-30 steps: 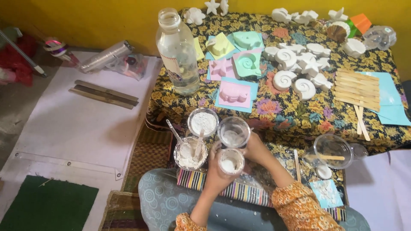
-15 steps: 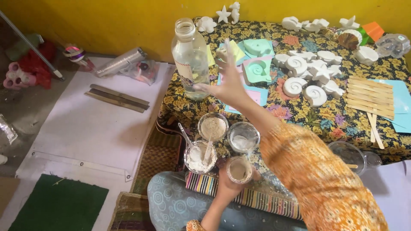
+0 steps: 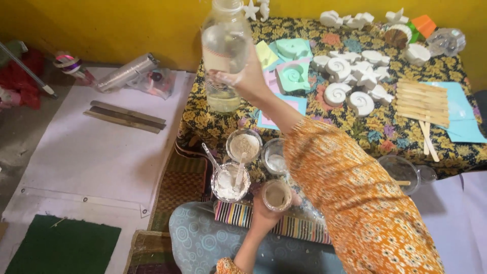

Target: Mixing powder and water to create a casting mixture and pouring it into silicone molds of various shapes.

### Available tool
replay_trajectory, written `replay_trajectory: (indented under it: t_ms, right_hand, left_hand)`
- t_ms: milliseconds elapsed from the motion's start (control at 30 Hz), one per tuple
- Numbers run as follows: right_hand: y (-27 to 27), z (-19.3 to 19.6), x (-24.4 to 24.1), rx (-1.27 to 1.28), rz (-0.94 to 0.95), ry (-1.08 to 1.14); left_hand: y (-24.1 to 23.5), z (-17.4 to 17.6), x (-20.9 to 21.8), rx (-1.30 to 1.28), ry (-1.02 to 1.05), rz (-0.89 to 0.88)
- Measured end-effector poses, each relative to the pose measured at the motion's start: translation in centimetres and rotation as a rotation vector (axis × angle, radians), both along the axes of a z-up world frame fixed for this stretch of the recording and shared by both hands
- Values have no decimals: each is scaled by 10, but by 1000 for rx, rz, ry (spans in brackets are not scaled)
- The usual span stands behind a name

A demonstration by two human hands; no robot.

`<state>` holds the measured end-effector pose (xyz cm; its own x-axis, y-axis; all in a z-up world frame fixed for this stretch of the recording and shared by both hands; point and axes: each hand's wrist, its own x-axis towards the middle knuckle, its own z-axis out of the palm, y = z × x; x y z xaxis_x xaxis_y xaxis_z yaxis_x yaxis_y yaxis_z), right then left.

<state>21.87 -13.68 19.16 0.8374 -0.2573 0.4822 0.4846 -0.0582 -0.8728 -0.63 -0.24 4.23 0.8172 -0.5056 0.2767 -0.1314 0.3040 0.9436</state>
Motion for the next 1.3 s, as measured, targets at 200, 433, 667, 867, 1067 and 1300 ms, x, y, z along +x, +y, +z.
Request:
replay_trajectory:
  t_ms: [200,433,667,867,1067,1300]
  right_hand:
    - [-68,72,-114,-162,127,-398]
    - [-146,31,-307,-287,78,192]
    - [-162,-38,-398,-483,104,727]
    - [-164,-34,-405,-783,165,1072]
    - [-164,-26,-391,-1046,225,1319]
    - [-168,-25,-380,-1184,271,1310]
  left_hand:
    - [-1,-59,-1,179,-26,162]
    - [-4,-56,-17,359,60,157]
    - [-28,-34,-33,393,-103,90]
    - [-39,-11,-38,325,-140,47]
    - [-42,-11,-39,274,-186,31]
    - [-43,-11,-37,222,-150,-10]
